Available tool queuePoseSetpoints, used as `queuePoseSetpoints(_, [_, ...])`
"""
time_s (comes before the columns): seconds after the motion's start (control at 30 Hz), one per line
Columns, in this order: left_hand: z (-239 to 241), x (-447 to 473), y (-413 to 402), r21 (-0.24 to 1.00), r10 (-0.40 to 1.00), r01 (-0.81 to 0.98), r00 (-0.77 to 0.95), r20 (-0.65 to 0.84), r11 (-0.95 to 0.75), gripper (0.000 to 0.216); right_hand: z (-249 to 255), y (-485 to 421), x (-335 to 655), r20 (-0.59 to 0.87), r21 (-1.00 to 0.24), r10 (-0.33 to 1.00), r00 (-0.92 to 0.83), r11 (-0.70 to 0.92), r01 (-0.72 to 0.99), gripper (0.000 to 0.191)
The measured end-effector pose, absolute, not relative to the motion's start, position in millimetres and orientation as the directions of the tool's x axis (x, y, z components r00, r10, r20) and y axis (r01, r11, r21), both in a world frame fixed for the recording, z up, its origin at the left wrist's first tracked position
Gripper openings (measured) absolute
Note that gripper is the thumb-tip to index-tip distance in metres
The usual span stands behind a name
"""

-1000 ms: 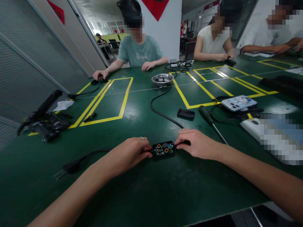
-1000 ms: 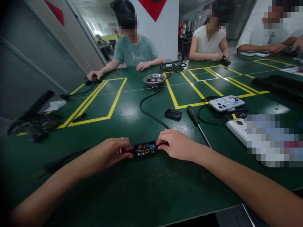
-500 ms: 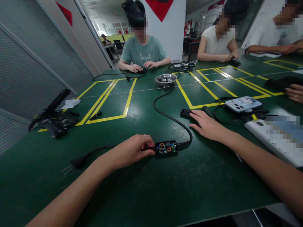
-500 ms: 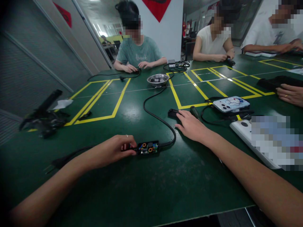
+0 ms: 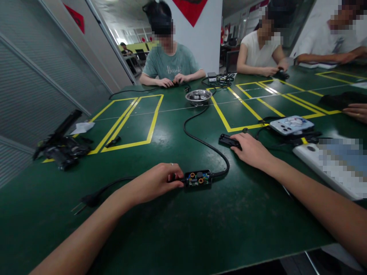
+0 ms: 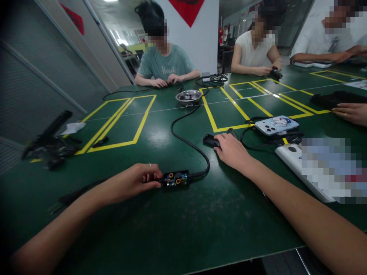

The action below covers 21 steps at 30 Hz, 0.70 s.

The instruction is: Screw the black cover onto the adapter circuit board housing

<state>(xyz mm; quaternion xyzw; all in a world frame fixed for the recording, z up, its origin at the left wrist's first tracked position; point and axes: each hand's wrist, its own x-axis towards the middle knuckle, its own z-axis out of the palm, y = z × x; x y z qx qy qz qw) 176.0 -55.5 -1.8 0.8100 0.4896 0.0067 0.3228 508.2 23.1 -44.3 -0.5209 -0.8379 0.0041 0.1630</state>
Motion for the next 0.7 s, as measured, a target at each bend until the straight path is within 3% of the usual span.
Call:
queuePoseSetpoints(0.3, [-2.5,176.8,-53.9,0.552,0.791,0.787,0.512,-0.334,-0.277,0.024,-46.2,23.2,508.5,0.280,-0.197,0.874,-0.396,0.456,0.868,0.039])
queuePoseSetpoints(0.53, [-1.2,178.0,-54.3,0.548,0.794,0.793,0.504,-0.341,-0.268,0.023,-41.6,23.6,508.0,0.296,-0.144,0.861,-0.413,0.468,0.872,0.037])
queuePoseSetpoints(0.7, [-0.8,179.0,-54.1,0.538,0.791,0.793,0.513,-0.334,-0.287,0.022,-37.2,22.9,505.7,0.371,-0.223,0.860,-0.351,0.450,0.865,0.036])
